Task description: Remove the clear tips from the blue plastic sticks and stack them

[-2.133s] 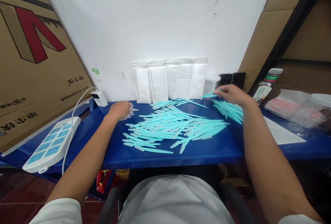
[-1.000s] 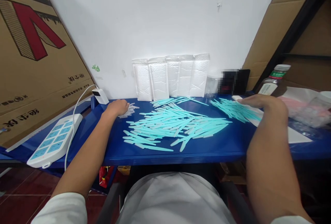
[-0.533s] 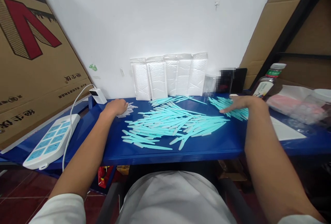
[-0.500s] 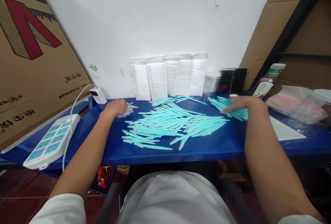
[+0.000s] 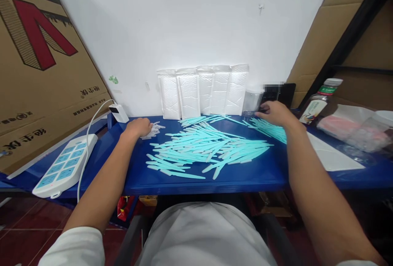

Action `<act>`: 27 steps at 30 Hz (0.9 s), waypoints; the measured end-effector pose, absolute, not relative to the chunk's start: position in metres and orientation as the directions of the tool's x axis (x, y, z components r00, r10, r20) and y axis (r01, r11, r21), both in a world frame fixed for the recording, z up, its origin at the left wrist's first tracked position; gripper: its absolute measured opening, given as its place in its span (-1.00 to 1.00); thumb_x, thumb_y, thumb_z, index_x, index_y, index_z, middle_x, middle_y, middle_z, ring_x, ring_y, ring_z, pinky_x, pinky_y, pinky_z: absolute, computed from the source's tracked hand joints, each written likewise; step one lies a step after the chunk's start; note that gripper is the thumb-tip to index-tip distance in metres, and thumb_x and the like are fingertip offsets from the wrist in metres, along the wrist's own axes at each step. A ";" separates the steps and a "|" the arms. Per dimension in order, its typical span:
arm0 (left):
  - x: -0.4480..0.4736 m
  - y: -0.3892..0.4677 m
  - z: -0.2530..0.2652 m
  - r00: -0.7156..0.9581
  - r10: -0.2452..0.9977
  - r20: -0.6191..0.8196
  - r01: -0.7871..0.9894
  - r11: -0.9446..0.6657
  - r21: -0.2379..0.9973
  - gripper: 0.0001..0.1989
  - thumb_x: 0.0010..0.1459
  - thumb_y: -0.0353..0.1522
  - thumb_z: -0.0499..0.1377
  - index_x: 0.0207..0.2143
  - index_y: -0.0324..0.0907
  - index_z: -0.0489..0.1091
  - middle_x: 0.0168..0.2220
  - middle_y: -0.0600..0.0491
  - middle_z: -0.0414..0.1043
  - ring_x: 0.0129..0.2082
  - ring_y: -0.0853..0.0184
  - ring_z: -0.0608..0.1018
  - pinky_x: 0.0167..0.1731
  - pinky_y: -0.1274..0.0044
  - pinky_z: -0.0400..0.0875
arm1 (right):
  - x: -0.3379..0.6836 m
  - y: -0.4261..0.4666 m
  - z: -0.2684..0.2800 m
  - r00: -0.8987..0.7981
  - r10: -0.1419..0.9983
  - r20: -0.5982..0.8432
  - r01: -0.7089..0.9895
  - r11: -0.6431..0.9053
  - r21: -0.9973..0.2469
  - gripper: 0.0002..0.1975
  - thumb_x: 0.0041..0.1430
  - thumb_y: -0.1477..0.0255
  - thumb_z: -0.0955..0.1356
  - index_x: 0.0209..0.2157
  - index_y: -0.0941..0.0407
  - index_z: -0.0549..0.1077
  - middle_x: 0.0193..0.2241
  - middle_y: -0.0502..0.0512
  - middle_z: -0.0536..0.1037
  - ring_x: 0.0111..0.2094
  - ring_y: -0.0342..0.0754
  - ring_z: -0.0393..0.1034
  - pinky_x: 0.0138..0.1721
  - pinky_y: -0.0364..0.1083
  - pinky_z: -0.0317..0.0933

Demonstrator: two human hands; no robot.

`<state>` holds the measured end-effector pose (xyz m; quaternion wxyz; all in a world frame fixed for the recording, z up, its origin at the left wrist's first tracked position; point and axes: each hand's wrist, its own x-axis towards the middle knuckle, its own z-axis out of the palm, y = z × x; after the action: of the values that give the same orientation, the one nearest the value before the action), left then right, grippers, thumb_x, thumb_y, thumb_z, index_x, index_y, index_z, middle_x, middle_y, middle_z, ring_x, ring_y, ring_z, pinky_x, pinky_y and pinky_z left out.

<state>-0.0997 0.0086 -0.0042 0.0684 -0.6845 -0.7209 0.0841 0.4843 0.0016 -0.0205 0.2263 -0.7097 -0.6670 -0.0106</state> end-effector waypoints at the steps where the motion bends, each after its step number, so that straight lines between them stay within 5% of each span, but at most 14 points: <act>1: -0.101 0.009 -0.005 -0.055 0.998 -0.024 0.975 0.049 -0.215 -0.41 0.40 -0.11 -0.07 0.11 -0.28 0.57 0.13 -0.38 0.56 0.10 -0.13 0.61 -0.01 0.26 0.51 | 0.469 0.005 -0.021 0.046 0.931 0.362 0.951 0.070 -0.301 -0.56 0.29 0.12 0.42 0.01 0.18 0.58 -0.06 0.32 0.64 -0.04 0.19 0.54 0.02 0.06 0.37; 4: -0.106 0.010 -0.006 -0.055 0.998 -0.029 0.980 0.048 -0.193 -0.44 0.36 -0.06 -0.01 0.06 -0.23 0.60 0.09 -0.36 0.59 0.06 -0.11 0.63 -0.04 0.29 0.52 | 0.425 0.016 -0.032 -0.116 0.915 0.386 0.961 0.202 -0.190 -0.59 0.34 0.11 0.38 -0.08 0.18 0.62 -0.10 0.33 0.64 -0.04 0.23 0.51 0.02 0.09 0.34; 8: -0.107 0.008 -0.005 -0.078 0.997 -0.004 0.985 0.077 -0.156 -0.37 0.35 0.05 -0.02 0.00 -0.21 0.62 0.05 -0.36 0.61 0.00 -0.10 0.64 -0.06 0.30 0.52 | 0.392 0.028 -0.054 -0.172 0.937 0.303 0.981 0.190 -0.033 -0.62 0.31 0.13 0.43 -0.15 0.18 0.64 -0.02 0.44 0.59 0.11 0.39 0.36 0.08 0.21 0.26; 13: -0.099 0.000 0.003 -0.095 0.995 0.030 0.981 0.099 -0.166 -0.40 0.37 0.04 -0.03 -0.03 -0.19 0.61 0.05 -0.33 0.61 0.02 -0.13 0.63 -0.05 0.27 0.51 | 0.389 0.036 -0.061 -0.179 0.959 0.220 0.976 0.201 -0.084 -0.75 0.35 0.33 0.40 -0.39 0.13 0.57 -0.21 0.36 0.64 0.07 0.31 0.40 0.10 0.15 0.22; 19: -0.084 -0.009 0.006 -0.009 0.981 0.192 0.990 0.037 -0.140 -0.48 0.41 -0.02 -0.02 0.04 -0.16 0.54 0.01 -0.27 0.61 0.00 -0.11 0.62 -0.07 0.27 0.49 | 0.384 0.038 -0.058 -0.270 0.920 0.285 0.914 0.338 -0.225 -0.79 0.44 0.40 0.29 -0.03 0.10 0.53 -0.21 0.24 0.65 -0.18 0.11 0.50 -0.07 0.00 0.28; 23: -0.074 -0.012 0.003 0.073 0.966 0.250 0.992 -0.044 -0.122 -0.55 0.40 -0.06 0.03 0.03 -0.13 0.55 -0.01 -0.22 0.62 0.01 -0.07 0.61 -0.06 0.30 0.48 | 0.371 0.047 -0.063 -0.428 0.830 0.358 0.828 0.519 -0.212 -0.88 0.35 0.43 0.36 -0.20 0.10 0.58 0.01 0.24 0.58 0.05 0.14 0.44 0.06 -0.01 0.28; 27: -0.068 -0.013 0.000 0.102 0.950 0.296 0.992 -0.074 -0.105 -0.57 0.40 -0.10 0.03 0.01 -0.13 0.57 -0.04 -0.20 0.62 -0.02 -0.06 0.62 -0.07 0.29 0.48 | 0.367 0.051 -0.067 -0.431 0.843 0.323 0.819 0.515 -0.252 -0.91 0.32 0.46 0.37 -0.24 0.11 0.56 -0.11 0.21 0.62 -0.04 0.10 0.47 0.04 -0.01 0.29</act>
<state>-0.0676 -0.0132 -0.0001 0.1403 -0.7289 -0.6659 -0.0747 0.3674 0.0511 -0.0666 0.2077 -0.4915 -0.8453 0.0282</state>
